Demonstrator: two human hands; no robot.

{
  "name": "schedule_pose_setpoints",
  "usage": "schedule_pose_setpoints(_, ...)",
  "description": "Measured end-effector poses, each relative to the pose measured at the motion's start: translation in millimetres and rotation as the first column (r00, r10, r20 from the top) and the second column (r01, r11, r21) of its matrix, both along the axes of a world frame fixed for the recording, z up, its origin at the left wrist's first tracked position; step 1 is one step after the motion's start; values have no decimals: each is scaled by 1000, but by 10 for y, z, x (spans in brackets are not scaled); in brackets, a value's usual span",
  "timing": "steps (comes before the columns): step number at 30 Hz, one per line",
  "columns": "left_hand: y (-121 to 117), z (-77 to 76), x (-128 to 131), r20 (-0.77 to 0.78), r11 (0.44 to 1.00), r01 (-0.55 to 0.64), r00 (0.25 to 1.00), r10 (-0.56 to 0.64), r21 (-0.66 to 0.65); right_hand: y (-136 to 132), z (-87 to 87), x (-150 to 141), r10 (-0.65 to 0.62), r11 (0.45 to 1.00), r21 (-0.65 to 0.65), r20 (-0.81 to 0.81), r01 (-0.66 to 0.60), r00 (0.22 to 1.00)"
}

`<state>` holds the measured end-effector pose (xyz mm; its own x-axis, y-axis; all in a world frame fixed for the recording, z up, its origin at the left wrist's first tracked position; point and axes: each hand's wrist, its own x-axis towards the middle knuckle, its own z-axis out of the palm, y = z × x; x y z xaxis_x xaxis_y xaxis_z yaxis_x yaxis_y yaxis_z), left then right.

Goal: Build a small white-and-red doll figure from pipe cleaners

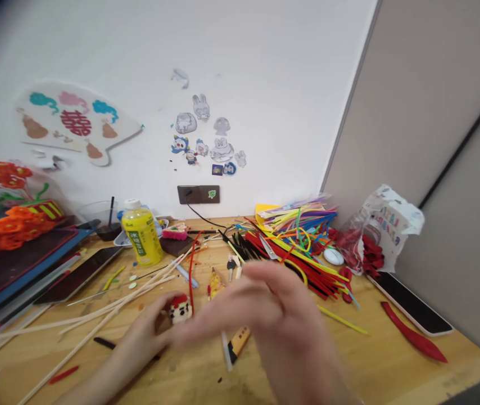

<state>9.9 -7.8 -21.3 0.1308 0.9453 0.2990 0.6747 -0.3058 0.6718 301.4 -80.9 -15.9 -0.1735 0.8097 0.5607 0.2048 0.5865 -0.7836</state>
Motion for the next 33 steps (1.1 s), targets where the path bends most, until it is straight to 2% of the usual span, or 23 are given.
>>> schedule_pose_setpoints(2,8,13,-12,-17,1000,-12,1000,12,3,336,488,-245,74,997,3,-91,-74,993)
schedule_pose_setpoints(3,11,16,-22,-37,1000,-13,999,14,15,475,666,-356,118,993,3,-125,-119,985)
schedule_pose_setpoints(5,18,15,-42,-75,999,-13,997,16,44,682,826,-519,115,993,42,-47,-113,992)
schedule_pose_setpoints(7,26,6,-61,-102,998,-4,995,11,68,809,739,-590,54,996,64,52,-57,997)
schedule_pose_setpoints(9,42,-8,-79,-114,996,-4,993,14,85,884,525,-594,-7,999,47,75,4,997)
schedule_pose_setpoints(12,93,-25,-135,-125,993,-20,992,36,120,955,247,-559,-81,997,-6,-14,81,997)
schedule_pose_setpoints(14,152,-21,-213,-126,986,-56,989,76,158,991,169,-543,-104,993,-55,-80,100,991)
schedule_pose_setpoints(19,318,49,-491,-96,943,-184,971,218,277,1048,154,-556,-155,982,-136,-164,133,974)
schedule_pose_setpoints(22,371,88,-599,-69,913,-246,957,283,325,1048,133,-581,-154,982,-130,-157,134,976)
schedule_pose_setpoints(27,374,121,-609,-56,888,-287,943,327,359,1027,101,-616,-149,987,-86,-120,139,982)
schedule_pose_setpoints(33,334,148,-565,-85,888,-276,941,327,368,1037,80,-618,-159,986,-70,-87,153,983)
